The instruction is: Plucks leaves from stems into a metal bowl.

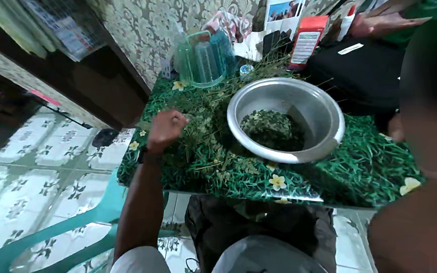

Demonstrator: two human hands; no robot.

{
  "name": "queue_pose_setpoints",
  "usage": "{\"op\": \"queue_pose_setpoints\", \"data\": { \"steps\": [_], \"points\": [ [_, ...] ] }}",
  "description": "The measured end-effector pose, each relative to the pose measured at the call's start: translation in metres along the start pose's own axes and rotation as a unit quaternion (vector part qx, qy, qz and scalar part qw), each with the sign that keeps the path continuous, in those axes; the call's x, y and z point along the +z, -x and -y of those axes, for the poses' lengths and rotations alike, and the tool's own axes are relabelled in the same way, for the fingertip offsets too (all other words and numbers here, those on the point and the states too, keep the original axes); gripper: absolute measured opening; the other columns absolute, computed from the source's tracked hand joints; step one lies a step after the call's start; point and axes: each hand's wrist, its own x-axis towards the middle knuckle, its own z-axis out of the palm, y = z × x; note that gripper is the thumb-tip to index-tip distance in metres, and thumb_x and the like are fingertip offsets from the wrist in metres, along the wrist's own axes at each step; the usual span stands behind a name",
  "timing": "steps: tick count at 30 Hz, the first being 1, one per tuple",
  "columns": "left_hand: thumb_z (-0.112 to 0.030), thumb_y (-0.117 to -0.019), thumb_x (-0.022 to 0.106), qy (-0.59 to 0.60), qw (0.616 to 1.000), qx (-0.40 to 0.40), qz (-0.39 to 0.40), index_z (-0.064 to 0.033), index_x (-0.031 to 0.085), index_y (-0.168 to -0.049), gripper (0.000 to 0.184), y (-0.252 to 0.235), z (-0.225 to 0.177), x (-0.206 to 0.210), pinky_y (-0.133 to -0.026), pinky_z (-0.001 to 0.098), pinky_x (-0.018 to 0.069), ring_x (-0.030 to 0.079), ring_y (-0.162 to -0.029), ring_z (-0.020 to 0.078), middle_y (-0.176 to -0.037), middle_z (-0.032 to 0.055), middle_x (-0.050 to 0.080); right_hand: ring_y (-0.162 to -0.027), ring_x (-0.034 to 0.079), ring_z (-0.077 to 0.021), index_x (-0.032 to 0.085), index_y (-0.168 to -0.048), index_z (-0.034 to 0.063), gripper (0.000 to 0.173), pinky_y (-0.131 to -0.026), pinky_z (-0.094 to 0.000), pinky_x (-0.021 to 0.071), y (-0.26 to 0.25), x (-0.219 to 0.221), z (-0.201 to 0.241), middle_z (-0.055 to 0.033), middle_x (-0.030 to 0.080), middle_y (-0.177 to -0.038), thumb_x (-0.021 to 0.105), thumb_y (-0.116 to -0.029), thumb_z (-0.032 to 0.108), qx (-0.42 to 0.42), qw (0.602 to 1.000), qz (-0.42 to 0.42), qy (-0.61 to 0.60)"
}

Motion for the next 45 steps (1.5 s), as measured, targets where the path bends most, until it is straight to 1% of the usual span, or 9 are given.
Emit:
{"op": "queue_pose_setpoints", "data": {
  "steps": [3,11,16,24,28,31,35,41,45],
  "points": [
    [-0.023,-0.1022,0.062,-0.018,0.999,0.043,0.003,-0.0004,0.072,-0.106,0.025,-0.007,0.005,0.009,-0.080,0.0632,0.0527,0.068,-0.085,0.0369,-0.088,0.0191,0.070,-0.077,0.062,0.0002,0.070,-0.116,0.0299,0.024,-0.073,-0.0215,0.0545,0.053,0.002,-0.019,0.0151,0.067,-0.089,0.054,-0.1043,0.044,0.107,0.991,0.080,-0.026],
    [-0.019,-0.1052,0.050,-0.137,0.980,0.033,0.138,-0.0107,0.070,-0.127,0.030,-0.091,-0.026,0.043,-0.092,0.0733,0.0464,0.063,-0.118,0.0461,-0.124,0.0224,0.068,-0.067,0.062,-0.0009,0.072,-0.099,0.0310,0.016,-0.061,-0.0192,0.0535,0.133,0.029,-0.053,0.0130,0.068,-0.080,0.062,-0.0999,0.044,0.304,0.951,-0.048,-0.005],
    [-0.021,-0.1036,0.054,-0.248,0.949,0.039,0.193,-0.0078,0.070,-0.120,0.026,-0.110,-0.034,0.055,-0.085,0.0722,0.0495,0.065,-0.112,0.0464,-0.117,0.0239,0.069,-0.067,0.064,-0.0036,0.072,-0.099,0.0304,0.015,-0.065,-0.0227,0.0563,0.132,0.026,-0.058,0.0113,0.068,-0.078,0.064,-0.0985,0.043,0.306,0.947,-0.081,-0.046],
    [-0.005,-0.0997,0.056,-0.110,0.985,0.132,0.020,0.0012,0.062,-0.136,0.038,-0.079,-0.026,0.008,-0.107,0.0665,0.0431,0.058,-0.127,0.0466,-0.134,0.0271,0.062,-0.065,0.063,-0.0032,0.073,-0.099,0.0293,0.013,-0.064,-0.0221,0.0564,0.129,0.025,-0.061,0.0114,0.067,-0.076,0.066,-0.0980,0.041,0.303,0.943,-0.087,-0.105],
    [-0.010,-0.1072,0.045,0.067,0.983,0.154,-0.072,-0.0007,0.069,-0.122,0.030,-0.052,-0.021,-0.009,-0.093,0.0493,0.0529,0.069,-0.103,0.0260,-0.114,0.0179,0.072,-0.065,0.062,-0.0036,0.073,-0.099,0.0288,0.014,-0.064,-0.0225,0.0561,0.131,0.023,-0.063,0.0107,0.066,-0.076,0.065,-0.0987,0.040,0.295,0.946,-0.081,-0.106],
    [-0.006,-0.1031,0.051,0.265,0.945,0.161,-0.103,-0.0042,0.070,-0.119,0.025,-0.039,-0.019,-0.008,-0.092,0.0324,0.0575,0.069,-0.101,0.0091,-0.114,0.0037,0.074,-0.066,0.063,-0.0039,0.073,-0.100,0.0286,0.015,-0.065,-0.0230,0.0562,0.133,0.021,-0.064,0.0106,0.066,-0.077,0.064,-0.0989,0.041,0.290,0.948,-0.075,-0.108],
    [0.003,-0.0985,0.055,0.478,0.849,0.205,-0.096,-0.0102,0.066,-0.112,0.022,-0.023,-0.030,0.000,-0.086,0.0290,0.0607,0.073,-0.095,0.0100,-0.104,-0.0016,0.077,-0.065,0.061,-0.0024,0.073,-0.106,0.0280,0.022,-0.061,-0.0213,0.0544,0.117,0.036,-0.049,0.0108,0.066,-0.078,0.060,-0.1010,0.045,0.268,0.957,-0.004,-0.113],
    [0.003,-0.0959,0.062,0.345,0.875,0.312,-0.136,-0.0095,0.066,-0.119,0.027,0.029,-0.093,0.000,-0.080,0.0214,0.0595,0.069,-0.091,0.0035,-0.107,-0.0044,0.073,-0.081,0.060,-0.0048,0.061,-0.129,0.0008,0.044,-0.069,-0.0223,0.0552,0.022,0.109,-0.010,-0.0093,0.063,-0.114,0.057,-0.1027,0.035,0.143,0.976,0.108,0.121],
    [0.003,-0.0917,0.068,0.235,0.869,0.395,-0.185,0.0009,0.069,-0.112,0.021,0.048,-0.134,-0.003,-0.076,0.0183,0.0581,0.067,-0.085,0.0014,-0.103,0.0016,0.072,-0.073,0.058,-0.0068,0.069,-0.113,0.0016,0.031,-0.065,-0.0234,0.0527,-0.024,0.123,-0.029,-0.0080,0.065,-0.100,0.065,-0.0989,0.029,0.131,0.974,0.117,0.143]
  ]
}}
